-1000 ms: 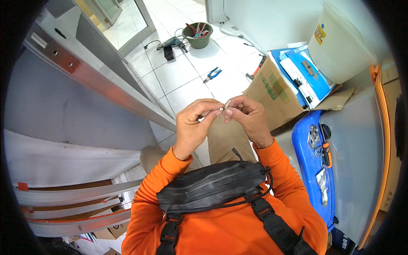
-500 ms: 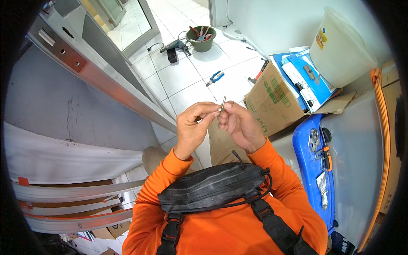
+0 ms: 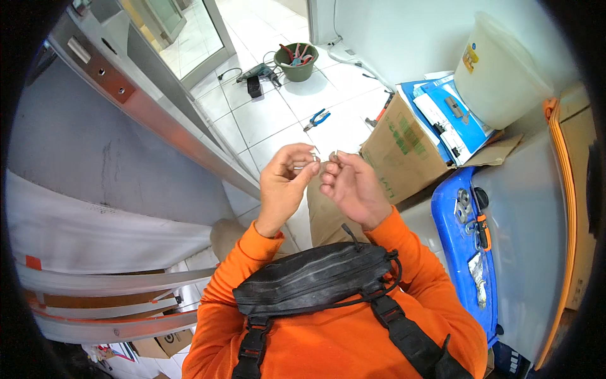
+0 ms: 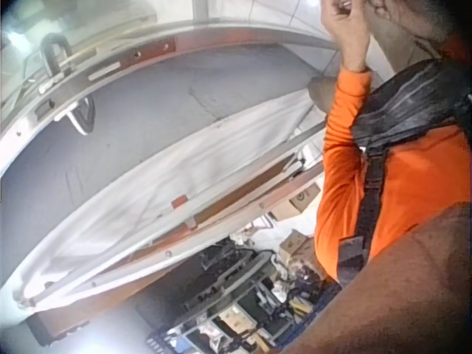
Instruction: The person installs a door handle on a metal door by inserting the latch mechanism, placing the handles on both sides, and securing them with a screwdriver.
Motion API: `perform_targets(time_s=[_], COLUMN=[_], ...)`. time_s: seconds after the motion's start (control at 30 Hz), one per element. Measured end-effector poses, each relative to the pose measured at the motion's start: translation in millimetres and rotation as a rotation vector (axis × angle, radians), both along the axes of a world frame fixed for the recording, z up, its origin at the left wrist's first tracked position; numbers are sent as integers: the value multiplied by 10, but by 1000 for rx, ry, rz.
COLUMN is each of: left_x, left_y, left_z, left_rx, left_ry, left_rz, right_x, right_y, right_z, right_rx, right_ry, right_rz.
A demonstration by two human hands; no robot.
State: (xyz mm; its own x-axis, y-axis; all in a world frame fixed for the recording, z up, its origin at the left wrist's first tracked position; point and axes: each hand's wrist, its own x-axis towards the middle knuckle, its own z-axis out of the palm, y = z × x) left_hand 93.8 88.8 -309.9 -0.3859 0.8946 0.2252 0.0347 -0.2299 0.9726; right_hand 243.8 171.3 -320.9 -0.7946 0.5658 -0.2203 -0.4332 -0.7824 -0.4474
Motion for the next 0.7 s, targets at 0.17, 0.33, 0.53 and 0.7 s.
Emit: perform_targets(time_s=[0.17,0.33,0.53,0.7], left_x=[-168,-111,364,471], left_y=[-52,25,232,342], left_z=[35,110,215,288], left_rx=[173,96,128,283], left_ry=[11,-128,351,681], left_rz=[29,11,-223,-174], right_x=[786,1356,1230,820], right_y=[209,141,58,-74], right_z=[220,344,17,151], right_rx=[180,123,114,219], right_ry=[-87,-257,220,-194], right_rz=[-205,-442,-295,-397])
